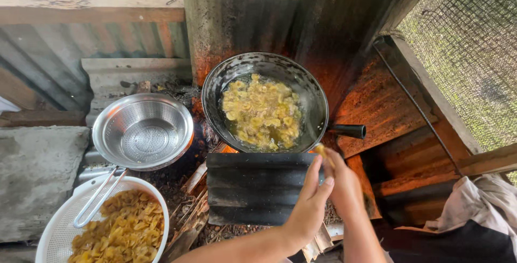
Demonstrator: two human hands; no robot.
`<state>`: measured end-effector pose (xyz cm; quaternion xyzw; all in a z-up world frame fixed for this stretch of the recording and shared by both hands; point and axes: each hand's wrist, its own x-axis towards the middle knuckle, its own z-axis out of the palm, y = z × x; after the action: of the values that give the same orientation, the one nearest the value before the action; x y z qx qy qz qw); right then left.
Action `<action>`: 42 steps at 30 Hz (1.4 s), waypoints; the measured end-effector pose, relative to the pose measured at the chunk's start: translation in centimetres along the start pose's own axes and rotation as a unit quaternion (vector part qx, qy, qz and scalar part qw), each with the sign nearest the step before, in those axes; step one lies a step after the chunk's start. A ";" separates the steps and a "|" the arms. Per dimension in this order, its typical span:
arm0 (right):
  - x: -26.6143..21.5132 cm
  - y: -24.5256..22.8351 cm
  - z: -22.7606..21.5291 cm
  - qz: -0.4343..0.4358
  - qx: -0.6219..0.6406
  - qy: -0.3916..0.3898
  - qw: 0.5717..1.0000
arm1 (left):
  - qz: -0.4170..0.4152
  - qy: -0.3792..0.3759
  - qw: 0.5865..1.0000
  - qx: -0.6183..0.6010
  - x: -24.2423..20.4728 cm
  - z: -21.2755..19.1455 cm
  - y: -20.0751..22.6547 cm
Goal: The person is frying chips in a wok over an open wood fire. They use a skimmer to stir the chips in the oil and eventually scoop them out into a metal colander held over a bowl.
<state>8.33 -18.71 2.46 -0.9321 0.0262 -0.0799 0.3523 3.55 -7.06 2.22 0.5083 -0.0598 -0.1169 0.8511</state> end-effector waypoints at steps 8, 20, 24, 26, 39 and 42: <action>2.6 -1.4 -0.9 0.020 -0.071 0.034 0.997 | 0.016 0.016 0.999 -0.040 -0.6 -0.9 0.4; 1.5 -5.6 1.2 -0.108 -0.165 -0.020 0.980 | 0.236 0.323 0.741 0.539 -3.3 -30.2 9.3; -4.6 -8.0 -4.7 -0.074 -0.219 -0.005 0.973 | 0.088 0.401 0.652 0.638 -12.1 -45.2 7.7; -6.1 -8.7 -4.4 -0.080 -0.242 -0.019 0.967 | 0.054 0.388 0.628 0.673 -15.4 -49.1 5.9; -8.5 -9.0 -2.6 -0.082 -0.218 0.002 0.972 | -0.179 0.396 0.617 0.655 -17.0 -49.3 6.1; -5.9 -8.9 0.1 -0.116 -0.230 0.007 0.966 | -0.199 0.379 0.633 0.645 -16.8 -51.4 5.8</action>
<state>2.43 -11.38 7.47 -0.9840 -0.0618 -0.1191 0.1170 -0.53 43.74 -16.88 0.9270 0.3104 -0.0118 0.2105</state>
